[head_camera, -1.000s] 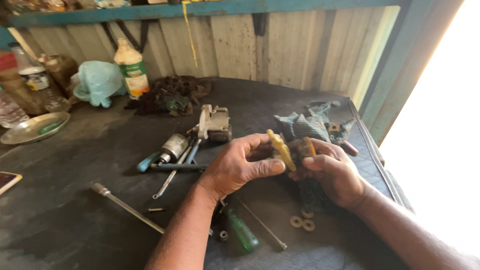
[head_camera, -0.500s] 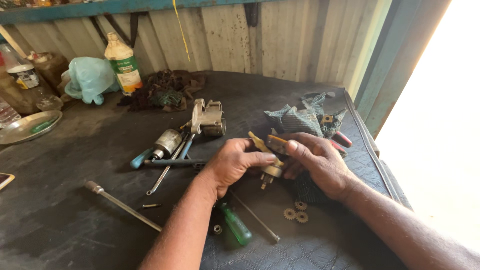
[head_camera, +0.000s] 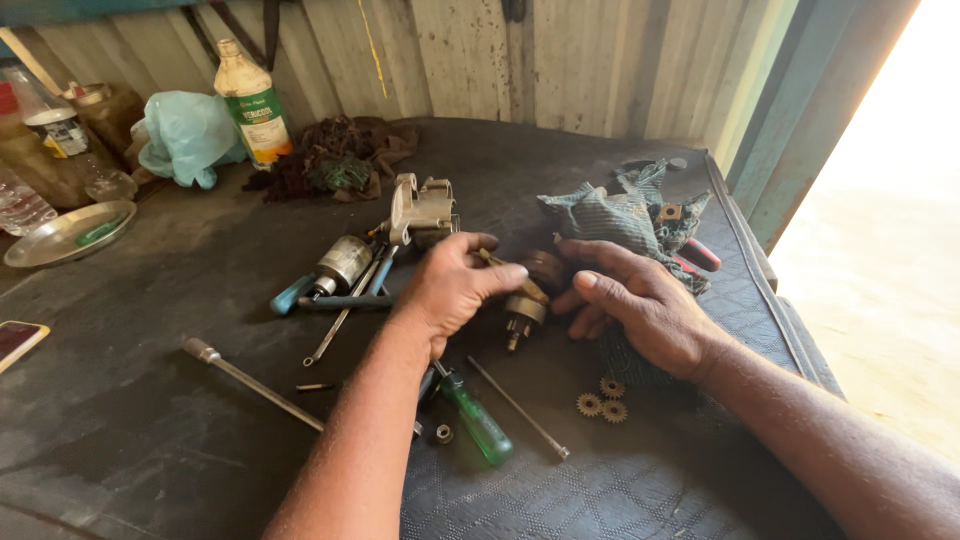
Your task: The person uses pliers to remove a retaining clip from a cylindrical mechanical assembly, then separates the housing to reveal internal gears. The person removes several small gears and a blue plastic component, placing them on the workbench.
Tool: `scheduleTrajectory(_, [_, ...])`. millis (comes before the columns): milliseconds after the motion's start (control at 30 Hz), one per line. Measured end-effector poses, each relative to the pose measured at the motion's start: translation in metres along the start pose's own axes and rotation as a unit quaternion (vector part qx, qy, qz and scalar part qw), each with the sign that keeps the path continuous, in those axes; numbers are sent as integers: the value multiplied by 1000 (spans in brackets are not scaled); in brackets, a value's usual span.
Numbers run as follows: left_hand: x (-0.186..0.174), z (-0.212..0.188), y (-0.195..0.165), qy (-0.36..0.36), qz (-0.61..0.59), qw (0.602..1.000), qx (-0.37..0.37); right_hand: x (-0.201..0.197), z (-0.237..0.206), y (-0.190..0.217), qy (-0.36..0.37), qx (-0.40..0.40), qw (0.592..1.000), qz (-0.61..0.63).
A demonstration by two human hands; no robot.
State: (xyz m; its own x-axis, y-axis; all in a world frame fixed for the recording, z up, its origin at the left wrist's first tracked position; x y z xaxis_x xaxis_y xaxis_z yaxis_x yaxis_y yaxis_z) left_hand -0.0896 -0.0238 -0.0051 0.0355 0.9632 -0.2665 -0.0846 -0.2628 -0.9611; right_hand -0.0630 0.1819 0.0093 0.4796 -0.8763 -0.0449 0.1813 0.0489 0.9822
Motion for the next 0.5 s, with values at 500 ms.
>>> scheduleTrajectory(500, [-45, -18, -29, -215, 51, 973, 59, -36, -18, 49, -277, -218, 775, -524])
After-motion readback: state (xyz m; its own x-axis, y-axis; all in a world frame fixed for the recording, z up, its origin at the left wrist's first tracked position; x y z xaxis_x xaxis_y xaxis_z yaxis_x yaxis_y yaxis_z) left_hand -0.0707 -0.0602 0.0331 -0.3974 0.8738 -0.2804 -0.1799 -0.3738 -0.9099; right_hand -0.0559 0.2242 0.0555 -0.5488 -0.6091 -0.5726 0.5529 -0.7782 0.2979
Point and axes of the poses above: each hand's wrist, its own z-axis towards the middle knuckle, its own x-axis out of the palm, y = z × x, the point moved 7 cm from there along z, towards the middle knuckle, and after that the axes turned 12 degrees about z, right-handed, at the moved point
